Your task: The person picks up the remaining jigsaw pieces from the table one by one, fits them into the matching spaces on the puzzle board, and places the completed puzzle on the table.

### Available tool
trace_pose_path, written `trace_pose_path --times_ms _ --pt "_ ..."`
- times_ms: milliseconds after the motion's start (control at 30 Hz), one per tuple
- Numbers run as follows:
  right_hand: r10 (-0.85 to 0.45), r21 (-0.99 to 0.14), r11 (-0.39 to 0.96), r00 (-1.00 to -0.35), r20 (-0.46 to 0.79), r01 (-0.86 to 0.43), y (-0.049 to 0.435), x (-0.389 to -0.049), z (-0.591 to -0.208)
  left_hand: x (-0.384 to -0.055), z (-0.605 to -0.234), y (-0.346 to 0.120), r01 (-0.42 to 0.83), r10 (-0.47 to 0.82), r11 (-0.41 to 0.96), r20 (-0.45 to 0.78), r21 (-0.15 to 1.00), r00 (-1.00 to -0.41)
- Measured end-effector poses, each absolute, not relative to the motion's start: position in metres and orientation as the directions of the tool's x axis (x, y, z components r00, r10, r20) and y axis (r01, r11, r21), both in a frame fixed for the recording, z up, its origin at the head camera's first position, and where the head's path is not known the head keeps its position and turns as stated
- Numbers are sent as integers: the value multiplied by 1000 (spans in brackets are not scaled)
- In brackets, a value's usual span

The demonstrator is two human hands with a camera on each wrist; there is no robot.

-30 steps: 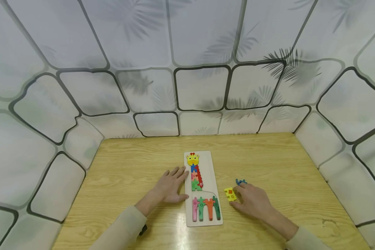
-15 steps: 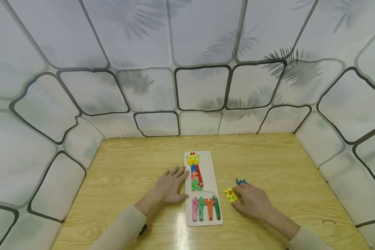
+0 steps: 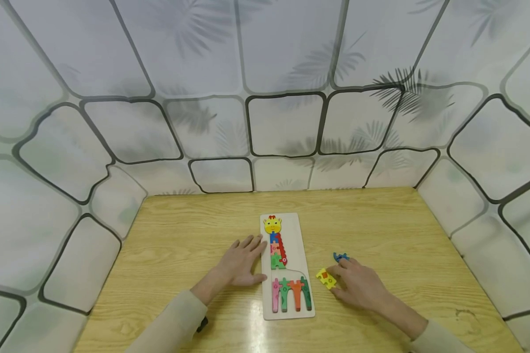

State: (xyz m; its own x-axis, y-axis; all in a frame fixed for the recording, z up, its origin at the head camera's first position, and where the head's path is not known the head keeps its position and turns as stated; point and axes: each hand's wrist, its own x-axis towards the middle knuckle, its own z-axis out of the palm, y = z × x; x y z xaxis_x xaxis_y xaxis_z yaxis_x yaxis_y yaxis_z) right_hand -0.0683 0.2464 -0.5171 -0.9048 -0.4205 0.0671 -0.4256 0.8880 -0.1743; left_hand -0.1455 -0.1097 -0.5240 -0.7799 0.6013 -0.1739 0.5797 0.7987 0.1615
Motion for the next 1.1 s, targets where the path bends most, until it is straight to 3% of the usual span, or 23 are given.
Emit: trace_pose_path --times_ms 1100 --pt "-274 -117 951 -955 109 -286 242 -55 -522 -146 -523 -109 574 597 802 -188 167 -780"
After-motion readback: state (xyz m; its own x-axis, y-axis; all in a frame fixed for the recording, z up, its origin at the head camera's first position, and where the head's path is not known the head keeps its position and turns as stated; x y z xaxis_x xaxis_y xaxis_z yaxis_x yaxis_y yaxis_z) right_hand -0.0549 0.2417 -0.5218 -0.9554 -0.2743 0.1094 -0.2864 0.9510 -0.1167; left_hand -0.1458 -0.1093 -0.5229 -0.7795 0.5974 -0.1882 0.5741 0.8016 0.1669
